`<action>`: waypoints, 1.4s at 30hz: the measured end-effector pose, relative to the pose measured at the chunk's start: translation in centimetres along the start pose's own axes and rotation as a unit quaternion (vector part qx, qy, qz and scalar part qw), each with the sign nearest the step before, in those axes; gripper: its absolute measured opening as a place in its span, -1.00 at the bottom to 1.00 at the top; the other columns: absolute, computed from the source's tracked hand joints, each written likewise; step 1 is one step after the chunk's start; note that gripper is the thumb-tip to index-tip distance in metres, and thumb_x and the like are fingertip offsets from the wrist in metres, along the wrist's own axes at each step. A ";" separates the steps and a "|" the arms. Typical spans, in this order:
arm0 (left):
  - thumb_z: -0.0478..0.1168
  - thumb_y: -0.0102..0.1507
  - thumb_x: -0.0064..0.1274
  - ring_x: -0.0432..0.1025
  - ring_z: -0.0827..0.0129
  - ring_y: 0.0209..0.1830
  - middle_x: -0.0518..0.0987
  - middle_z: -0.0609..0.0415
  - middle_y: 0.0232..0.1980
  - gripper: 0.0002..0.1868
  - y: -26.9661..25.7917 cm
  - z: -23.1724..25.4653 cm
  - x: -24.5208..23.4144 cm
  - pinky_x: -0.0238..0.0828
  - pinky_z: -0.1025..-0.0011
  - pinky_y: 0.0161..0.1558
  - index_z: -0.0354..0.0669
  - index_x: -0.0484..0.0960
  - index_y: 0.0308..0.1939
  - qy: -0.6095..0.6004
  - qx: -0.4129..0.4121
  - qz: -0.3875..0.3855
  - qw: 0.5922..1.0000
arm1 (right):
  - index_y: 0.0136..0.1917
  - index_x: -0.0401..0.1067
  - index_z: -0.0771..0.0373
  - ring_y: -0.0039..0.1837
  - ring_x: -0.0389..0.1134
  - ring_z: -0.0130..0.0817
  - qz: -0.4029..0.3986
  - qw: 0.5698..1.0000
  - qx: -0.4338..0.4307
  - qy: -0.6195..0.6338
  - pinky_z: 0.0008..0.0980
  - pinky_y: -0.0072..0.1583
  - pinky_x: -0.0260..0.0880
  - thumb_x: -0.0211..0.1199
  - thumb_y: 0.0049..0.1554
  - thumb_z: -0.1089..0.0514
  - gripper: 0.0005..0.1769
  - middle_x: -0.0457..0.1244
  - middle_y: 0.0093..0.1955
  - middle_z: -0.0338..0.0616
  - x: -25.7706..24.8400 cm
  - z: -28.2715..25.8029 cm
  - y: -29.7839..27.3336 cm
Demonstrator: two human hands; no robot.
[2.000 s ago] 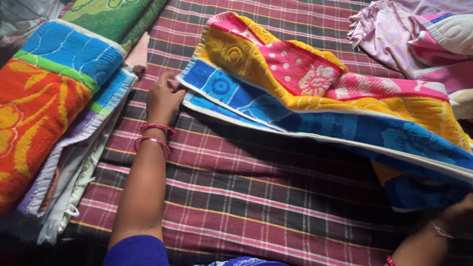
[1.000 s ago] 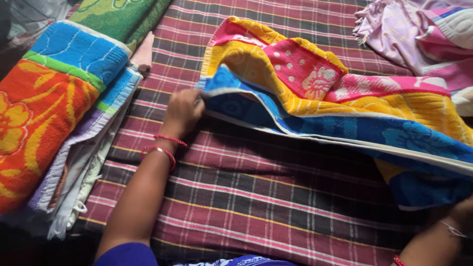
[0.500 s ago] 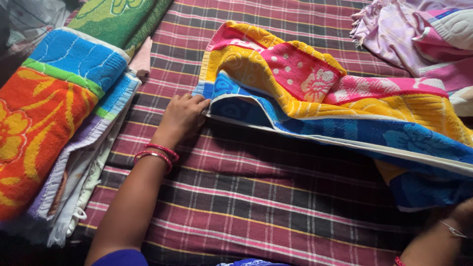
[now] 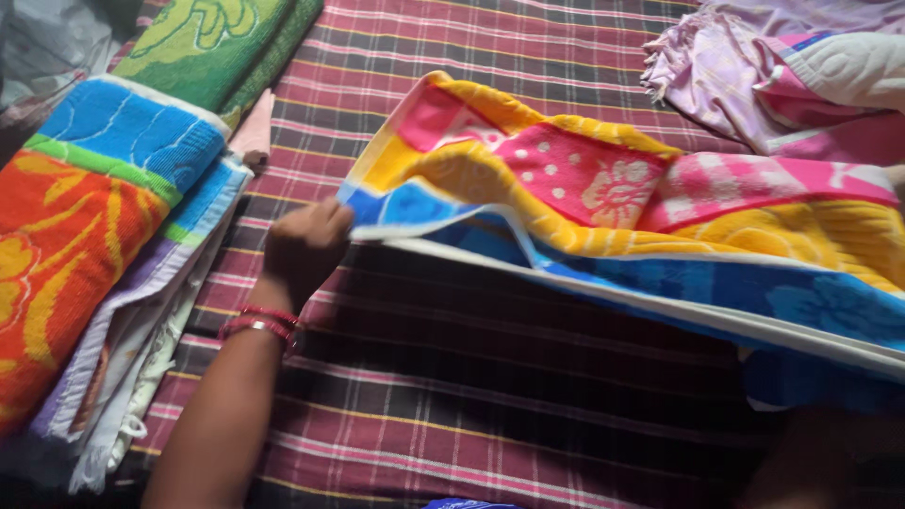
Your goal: The person folds a multicolored towel on a plaid bedsheet, aligning edges and making several folds to create a compact rectangle. The person then folds a second patterned towel and places it on top of the first folded towel.
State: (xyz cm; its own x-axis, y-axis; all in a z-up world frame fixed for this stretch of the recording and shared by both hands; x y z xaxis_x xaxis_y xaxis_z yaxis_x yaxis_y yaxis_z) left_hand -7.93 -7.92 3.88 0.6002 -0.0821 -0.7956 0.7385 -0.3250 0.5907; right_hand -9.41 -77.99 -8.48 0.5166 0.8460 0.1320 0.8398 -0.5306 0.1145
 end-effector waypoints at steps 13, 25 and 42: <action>-0.30 0.27 -0.03 0.54 0.26 -0.13 0.60 0.09 -0.07 -0.76 -5.1 0.6 1.9 0.51 0.31 -0.19 -0.07 0.66 -0.02 0.009 -0.041 -0.039 0.998 | -0.27 0.59 0.09 -0.22 0.39 -0.14 -0.031 0.990 -0.069 -0.121 -0.14 -0.16 0.40 0.42 -0.01 -0.08 -0.77 0.32 -0.30 -0.12 1.7 -6.2 -2.0; -0.30 0.33 -0.13 0.53 0.20 0.24 0.61 0.02 0.29 -0.57 -5.2 0.6 2.7 0.50 0.29 0.03 -0.18 0.61 0.26 0.032 -0.012 -0.050 0.998 | -0.26 0.59 0.08 -0.20 0.39 -0.15 -0.166 0.751 -0.410 -0.489 -0.15 -0.15 0.41 0.40 0.00 -0.07 -0.79 0.32 -0.29 -0.14 20.1 -21.2 -2.9; -0.37 0.29 -0.09 0.54 0.23 0.16 0.63 -0.02 0.24 -0.57 -5.1 0.6 2.6 0.48 0.27 0.02 -0.26 0.59 0.25 -0.018 -0.040 -0.051 0.998 | -0.08 0.66 0.06 -0.26 0.39 -0.18 -0.417 0.595 -0.439 -0.528 -0.22 -0.21 0.40 0.41 -0.11 -0.22 -0.58 0.34 -0.29 -0.13 24.4 -12.2 -13.4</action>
State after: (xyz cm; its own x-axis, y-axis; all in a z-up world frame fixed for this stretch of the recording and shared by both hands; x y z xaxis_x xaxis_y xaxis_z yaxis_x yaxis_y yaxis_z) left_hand -10.28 -7.07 -1.28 0.5097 -0.0870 -0.8559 0.8184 -0.2578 0.5136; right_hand -10.05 -50.87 5.25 0.1883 0.1484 -0.9708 0.7061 0.6667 0.2388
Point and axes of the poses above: each hand's wrist, its own y-axis towards the middle knuckle, its own x-axis out of the palm, z = x × y, the point moved 2 cm from there along y, towards the middle knuckle
